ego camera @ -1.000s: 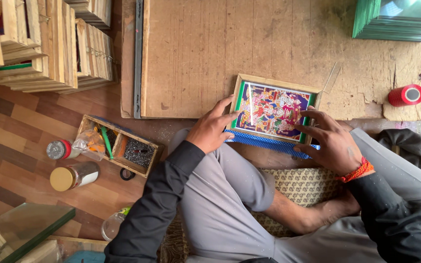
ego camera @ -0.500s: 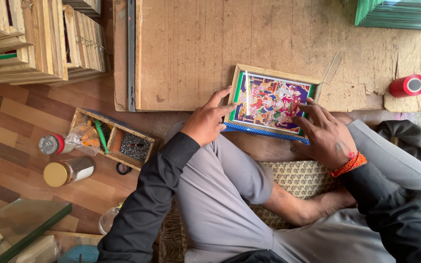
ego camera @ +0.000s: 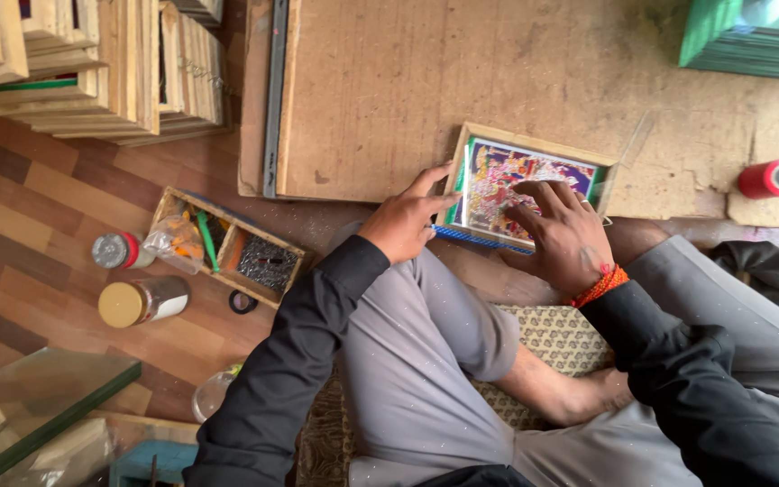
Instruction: The person sits on the floor and wraps blue patterned tape around the edges of small framed religious pictures, pressing and smoothing the tape along each side. They finish one frame, set it on a stack, then start taping another frame.
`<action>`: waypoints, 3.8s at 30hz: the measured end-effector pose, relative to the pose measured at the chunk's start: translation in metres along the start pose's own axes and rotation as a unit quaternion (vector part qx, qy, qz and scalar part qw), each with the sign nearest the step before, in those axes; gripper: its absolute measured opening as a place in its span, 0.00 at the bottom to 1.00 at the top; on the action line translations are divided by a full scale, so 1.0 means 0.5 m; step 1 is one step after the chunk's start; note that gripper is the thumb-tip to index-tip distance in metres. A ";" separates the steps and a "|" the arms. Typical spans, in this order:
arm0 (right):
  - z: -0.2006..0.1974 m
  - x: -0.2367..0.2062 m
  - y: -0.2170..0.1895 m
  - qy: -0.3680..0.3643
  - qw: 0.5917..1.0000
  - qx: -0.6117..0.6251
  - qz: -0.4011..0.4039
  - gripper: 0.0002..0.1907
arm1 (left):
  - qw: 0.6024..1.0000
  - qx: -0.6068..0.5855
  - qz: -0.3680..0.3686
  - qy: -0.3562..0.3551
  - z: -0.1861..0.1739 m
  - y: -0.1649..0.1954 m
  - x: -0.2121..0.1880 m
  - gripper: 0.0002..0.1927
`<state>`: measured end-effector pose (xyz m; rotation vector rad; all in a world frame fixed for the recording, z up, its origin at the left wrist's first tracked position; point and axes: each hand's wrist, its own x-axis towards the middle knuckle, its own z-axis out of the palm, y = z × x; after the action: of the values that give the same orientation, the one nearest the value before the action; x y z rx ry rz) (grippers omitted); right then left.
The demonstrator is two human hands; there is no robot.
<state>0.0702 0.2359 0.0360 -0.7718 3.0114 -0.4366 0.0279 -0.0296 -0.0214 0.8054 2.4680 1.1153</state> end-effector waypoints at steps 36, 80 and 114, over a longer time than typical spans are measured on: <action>0.002 -0.044 -0.033 -0.008 0.995 0.002 0.104 0.51 | 0.995 0.100 -0.022 0.016 -0.024 0.036 -0.019 0.34; 0.232 -0.150 -0.091 0.212 0.204 0.866 0.403 0.30 | 0.987 -0.162 -0.017 -0.007 0.033 0.024 -0.022 0.38; -0.172 -0.136 -0.232 -0.034 0.943 0.316 0.095 0.15 | 0.848 -0.509 -0.005 0.148 -0.085 0.243 -0.236 0.22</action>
<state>0.1786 0.1931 0.1451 -0.4222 2.5769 -1.2403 0.1446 -0.0608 0.1045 0.2769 1.6024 2.3265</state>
